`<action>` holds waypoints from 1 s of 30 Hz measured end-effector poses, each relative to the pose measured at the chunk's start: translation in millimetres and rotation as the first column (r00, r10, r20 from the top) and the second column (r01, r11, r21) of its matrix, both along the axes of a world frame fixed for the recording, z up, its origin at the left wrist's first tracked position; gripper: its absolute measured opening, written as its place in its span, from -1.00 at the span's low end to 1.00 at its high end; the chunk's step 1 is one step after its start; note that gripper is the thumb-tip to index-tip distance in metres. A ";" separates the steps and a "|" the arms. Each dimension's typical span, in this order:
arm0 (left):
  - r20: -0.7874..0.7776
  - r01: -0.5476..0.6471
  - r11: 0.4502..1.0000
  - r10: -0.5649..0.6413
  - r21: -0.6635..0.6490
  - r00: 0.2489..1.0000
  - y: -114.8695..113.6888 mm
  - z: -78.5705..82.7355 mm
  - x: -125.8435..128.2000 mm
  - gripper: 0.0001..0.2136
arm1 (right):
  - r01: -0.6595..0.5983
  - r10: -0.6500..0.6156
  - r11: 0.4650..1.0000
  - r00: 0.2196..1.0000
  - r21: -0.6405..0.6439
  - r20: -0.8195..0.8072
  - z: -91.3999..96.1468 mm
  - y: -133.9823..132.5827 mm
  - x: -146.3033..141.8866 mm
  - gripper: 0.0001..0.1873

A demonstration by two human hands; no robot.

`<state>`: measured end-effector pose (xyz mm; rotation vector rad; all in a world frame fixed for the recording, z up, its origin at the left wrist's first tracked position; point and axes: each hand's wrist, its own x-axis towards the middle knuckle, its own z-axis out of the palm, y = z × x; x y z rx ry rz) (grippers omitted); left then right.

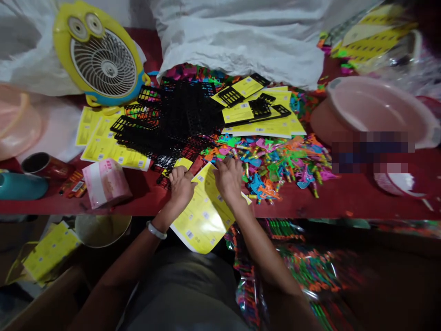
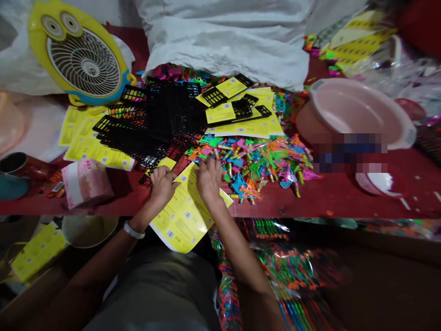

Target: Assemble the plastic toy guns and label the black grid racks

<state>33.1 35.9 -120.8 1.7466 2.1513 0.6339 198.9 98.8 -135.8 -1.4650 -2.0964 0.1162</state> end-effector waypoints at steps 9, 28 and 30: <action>0.614 0.012 0.998 0.030 -0.064 0.789 -12.3 6.5 -35.9 -0.89 | -0.379 0.130 0.894 0.728 -0.237 -0.673 5.9 22.2 0.0 -0.68; 0.832 -0.062 0.996 0.090 -0.067 0.548 -68.5 37.4 -58.7 -0.72 | -0.597 0.571 0.799 0.717 0.071 -0.398 16.3 -47.0 -64.3 -0.72; 0.750 -0.071 0.997 0.057 -0.013 0.659 -70.3 35.0 -61.8 -0.79 | -0.624 0.588 0.780 0.702 0.049 -0.401 21.2 -47.2 -67.6 -0.76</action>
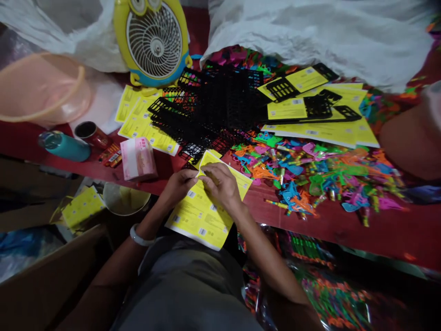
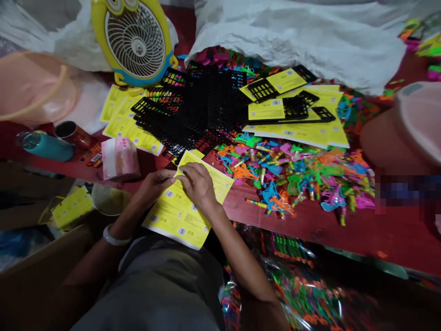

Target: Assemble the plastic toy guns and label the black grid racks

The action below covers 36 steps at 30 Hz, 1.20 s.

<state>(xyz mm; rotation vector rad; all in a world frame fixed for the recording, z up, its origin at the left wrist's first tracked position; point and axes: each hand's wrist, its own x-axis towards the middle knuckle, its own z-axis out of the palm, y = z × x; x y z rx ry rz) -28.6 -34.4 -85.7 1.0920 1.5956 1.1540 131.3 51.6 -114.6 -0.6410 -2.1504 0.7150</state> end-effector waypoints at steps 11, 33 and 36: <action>-0.432 0.047 0.999 -0.034 0.020 0.901 -11.0 -3.1 -3.3 -0.78 | 0.104 -0.110 0.994 0.977 0.041 0.181 15.9 -18.2 -17.9 -0.83; -0.096 -0.137 0.990 0.140 0.037 0.986 -33.0 -6.9 -24.9 -0.83 | -0.018 0.018 1.000 0.962 -0.001 0.272 30.6 -20.1 -46.0 -0.82; -0.006 -0.173 0.984 0.174 0.040 0.985 -36.1 -11.9 -35.9 -0.85 | -0.043 0.075 0.986 0.978 -0.164 0.197 34.3 -18.5 -54.2 -0.85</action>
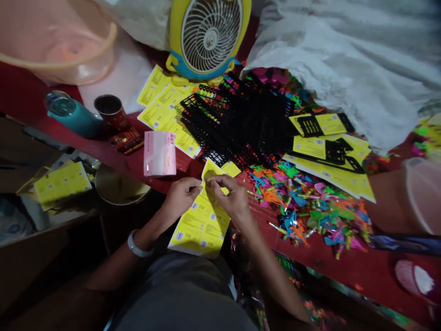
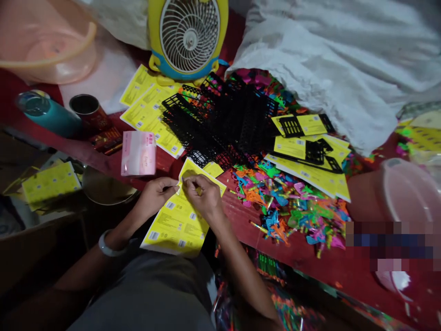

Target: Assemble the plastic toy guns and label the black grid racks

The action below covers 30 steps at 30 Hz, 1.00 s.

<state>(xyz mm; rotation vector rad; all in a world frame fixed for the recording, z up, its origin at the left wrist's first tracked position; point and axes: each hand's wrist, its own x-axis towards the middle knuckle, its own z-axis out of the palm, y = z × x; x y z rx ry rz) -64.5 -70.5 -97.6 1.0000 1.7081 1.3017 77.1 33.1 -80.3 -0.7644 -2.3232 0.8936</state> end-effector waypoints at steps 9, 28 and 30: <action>-0.165 0.074 0.997 -0.075 -0.010 0.984 -18.5 -0.1 -31.8 -0.88 | -0.229 0.240 0.969 0.961 -0.093 0.135 24.0 -6.0 -32.4 -0.87; -0.184 -0.041 0.998 0.050 0.055 0.982 -29.4 -3.3 -31.6 -0.85 | -0.163 0.164 0.922 0.986 -0.351 -0.027 4.3 -2.7 -41.0 -0.78; -0.205 -0.033 0.996 0.050 0.085 0.977 -27.6 -3.0 -26.4 -0.84 | -0.145 0.138 0.941 0.989 -0.307 -0.044 1.9 -0.4 -37.9 -0.83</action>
